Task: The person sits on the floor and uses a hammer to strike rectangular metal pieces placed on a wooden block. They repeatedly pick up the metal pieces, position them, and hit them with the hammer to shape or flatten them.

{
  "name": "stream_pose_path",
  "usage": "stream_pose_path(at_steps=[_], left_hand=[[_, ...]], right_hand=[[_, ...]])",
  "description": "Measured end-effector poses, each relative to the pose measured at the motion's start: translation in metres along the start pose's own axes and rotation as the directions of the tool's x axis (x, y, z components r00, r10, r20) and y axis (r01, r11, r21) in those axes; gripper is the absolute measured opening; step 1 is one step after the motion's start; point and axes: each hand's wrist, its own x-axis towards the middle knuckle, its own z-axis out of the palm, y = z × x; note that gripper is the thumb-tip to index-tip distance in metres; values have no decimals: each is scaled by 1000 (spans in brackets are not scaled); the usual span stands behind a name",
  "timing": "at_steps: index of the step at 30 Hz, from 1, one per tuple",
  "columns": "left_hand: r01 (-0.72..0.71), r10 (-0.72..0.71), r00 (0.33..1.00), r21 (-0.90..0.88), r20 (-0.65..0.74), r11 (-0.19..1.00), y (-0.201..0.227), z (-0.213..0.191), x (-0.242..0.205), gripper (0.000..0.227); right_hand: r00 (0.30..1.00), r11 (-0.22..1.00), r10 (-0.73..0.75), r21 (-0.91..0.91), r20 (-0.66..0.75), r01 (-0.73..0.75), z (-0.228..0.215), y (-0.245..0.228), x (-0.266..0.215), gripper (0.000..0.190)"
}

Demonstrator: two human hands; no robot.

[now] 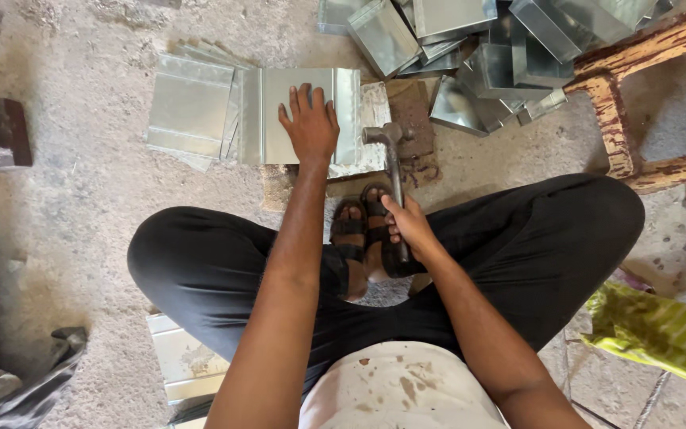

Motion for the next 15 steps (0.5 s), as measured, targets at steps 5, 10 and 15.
stream_pose_path(at_steps=[5,10,15], left_hand=[[-74,73,995,-2,-67,997,-5,7,-9,38],[-123,120,990,-40,-81,992,-10,19,-21,47],[132,-157,987,-378,-36,916,-29,-8,-23,44]], right_hand=[[998,998,-64,4,8,64,2,1,0,33],[992,993,-115,12,-46,116,13,1,-5,61],[990,988,-139,65,-16,140,8,2,3,74]])
